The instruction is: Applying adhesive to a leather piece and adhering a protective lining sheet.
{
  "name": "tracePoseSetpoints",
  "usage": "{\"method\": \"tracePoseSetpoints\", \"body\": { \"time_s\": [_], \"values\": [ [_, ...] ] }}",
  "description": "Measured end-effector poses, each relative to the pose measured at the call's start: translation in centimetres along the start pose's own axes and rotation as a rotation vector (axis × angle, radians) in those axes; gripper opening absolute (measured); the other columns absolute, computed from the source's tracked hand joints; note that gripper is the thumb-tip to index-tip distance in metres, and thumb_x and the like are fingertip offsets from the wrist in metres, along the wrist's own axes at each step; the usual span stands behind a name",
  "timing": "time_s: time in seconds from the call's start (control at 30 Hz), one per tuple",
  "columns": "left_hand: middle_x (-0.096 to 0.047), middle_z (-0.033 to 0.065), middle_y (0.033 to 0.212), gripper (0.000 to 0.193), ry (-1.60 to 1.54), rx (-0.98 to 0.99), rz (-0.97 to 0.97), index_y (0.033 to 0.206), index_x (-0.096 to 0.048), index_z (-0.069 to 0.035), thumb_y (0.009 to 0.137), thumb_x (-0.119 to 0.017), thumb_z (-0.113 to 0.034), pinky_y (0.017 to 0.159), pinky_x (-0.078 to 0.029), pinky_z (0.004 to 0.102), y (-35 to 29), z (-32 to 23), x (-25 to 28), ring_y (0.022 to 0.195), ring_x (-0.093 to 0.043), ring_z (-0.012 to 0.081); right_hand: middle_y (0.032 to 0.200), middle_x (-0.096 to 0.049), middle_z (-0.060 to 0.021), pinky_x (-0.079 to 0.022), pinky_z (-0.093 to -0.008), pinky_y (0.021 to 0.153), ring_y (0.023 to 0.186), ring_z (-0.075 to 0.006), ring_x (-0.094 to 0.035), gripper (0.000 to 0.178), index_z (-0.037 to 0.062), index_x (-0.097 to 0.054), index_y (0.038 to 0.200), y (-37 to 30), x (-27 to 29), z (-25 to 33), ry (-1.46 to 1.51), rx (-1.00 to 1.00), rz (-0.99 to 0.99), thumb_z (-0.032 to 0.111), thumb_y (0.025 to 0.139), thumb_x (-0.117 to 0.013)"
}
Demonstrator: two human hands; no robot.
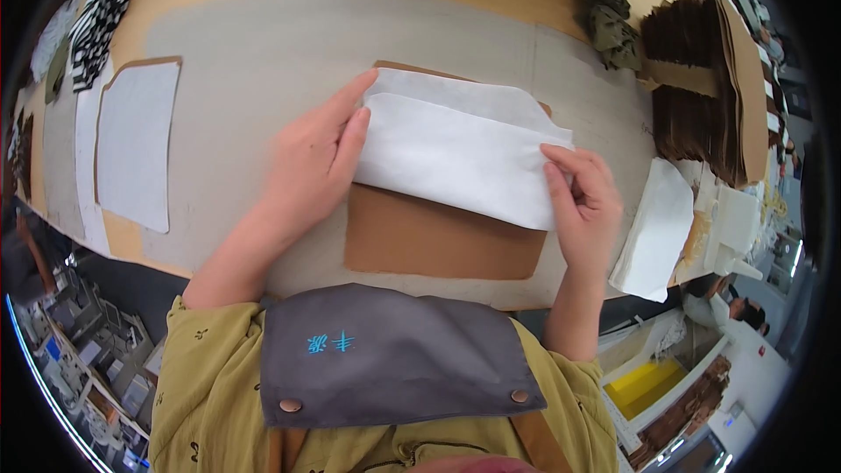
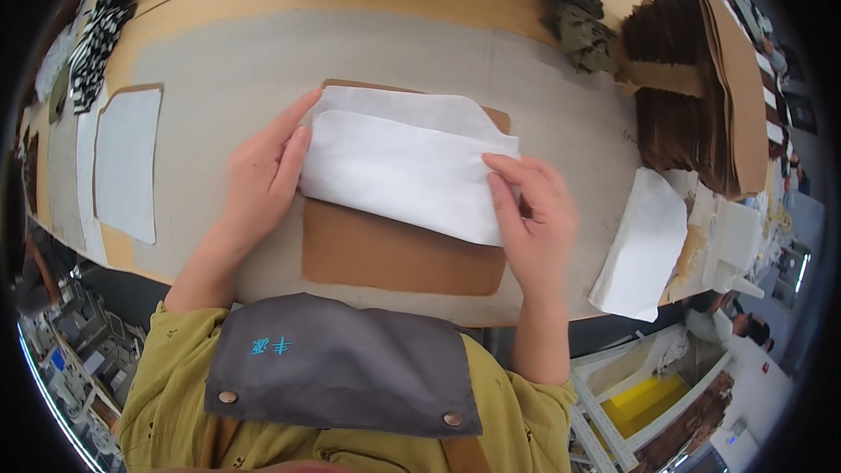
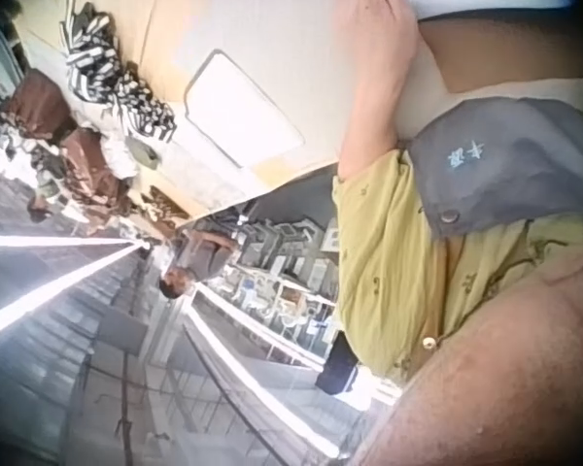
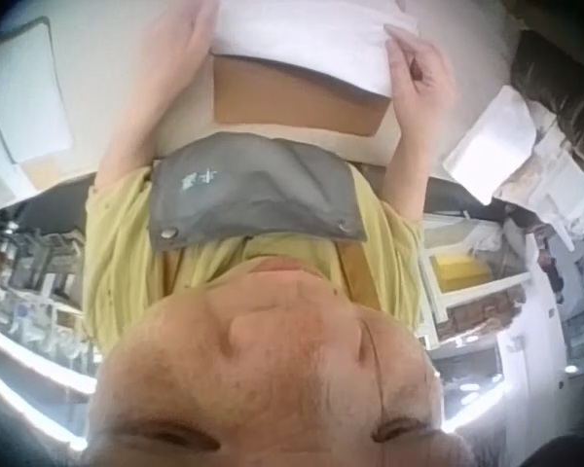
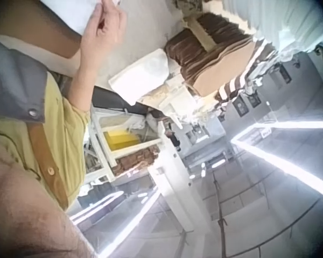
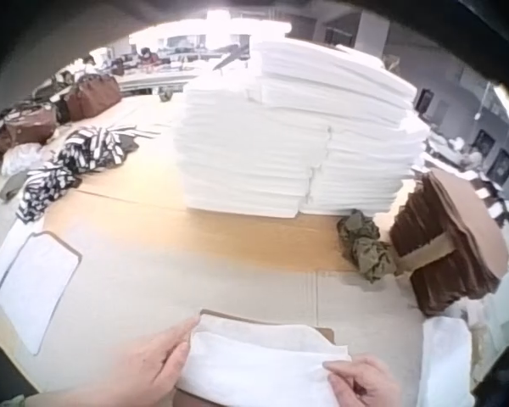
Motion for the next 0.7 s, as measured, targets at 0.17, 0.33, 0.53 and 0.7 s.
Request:
{"method": "tracePoseSetpoints", "body": {
  "time_s": [0.17,0.33,0.53,0.7],
  "values": [
    [-0.066,0.0159,0.086,0.038,-0.138,0.055,0.029,0.141,-0.057,-0.006,0.105,-0.047,-0.016,0.073,-0.052,0.0364,-0.1,0.1,-0.2,0.072,-0.061,0.0282,0.095,-0.065,-0.0016,-0.034,-0.0203,0.056,0.063,-0.0054,-0.042,0.02,0.0041,-0.076,0.108,0.9,1.5,1.4,0.025,0.077,-0.021,-0.002,0.089,-0.071],
    [-0.066,0.0057,0.089,0.043,-0.154,0.075,0.052,0.147,-0.053,-0.01,0.106,-0.04,-0.013,0.064,-0.051,0.0269,-0.3,1.1,-0.2,0.065,-0.056,0.0116,0.096,-0.065,0.0,-0.031,-0.0192,0.056,0.064,-0.003,-0.037,0.019,0.003,-0.076,0.107,2.3,2.0,3.2,0.091,0.101,-0.025,-0.003,0.09,-0.07],
    [-0.062,0.0093,0.08,0.029,-0.053,-0.023,-0.12,0.127,-0.064,-0.005,0.101,-0.056,-0.015,0.065,-0.05,0.0324,-0.7,0.5,2.1,0.066,-0.059,0.0223,0.096,-0.066,0.001,-0.031,-0.019,0.058,0.063,-0.0024,-0.036,0.018,0.0036,-0.076,0.106,2.6,1.5,4.3,0.164,0.103,-0.023,-0.002,0.09,-0.07],
    [-0.063,0.0068,0.09,0.015,0.182,-0.577,-0.027,0.1,-0.064,-0.005,0.089,-0.071,-0.01,0.066,-0.052,0.0342,-6.4,-6.0,0.3,0.073,-0.061,0.0215,0.094,-0.067,0.0017,-0.033,-0.0206,0.057,0.062,-0.0037,-0.037,0.018,0.0059,-0.076,0.107,2.7,1.3,4.4,0.111,0.105,0.014,0.002,0.09,-0.071]
  ]
}}
Point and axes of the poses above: each hand's wrist, its own y-axis towards the middle knuckle, its own x-axis out of the back of the hand, z = x × y, the point moved 8 cm from there along y, towards the middle knuckle
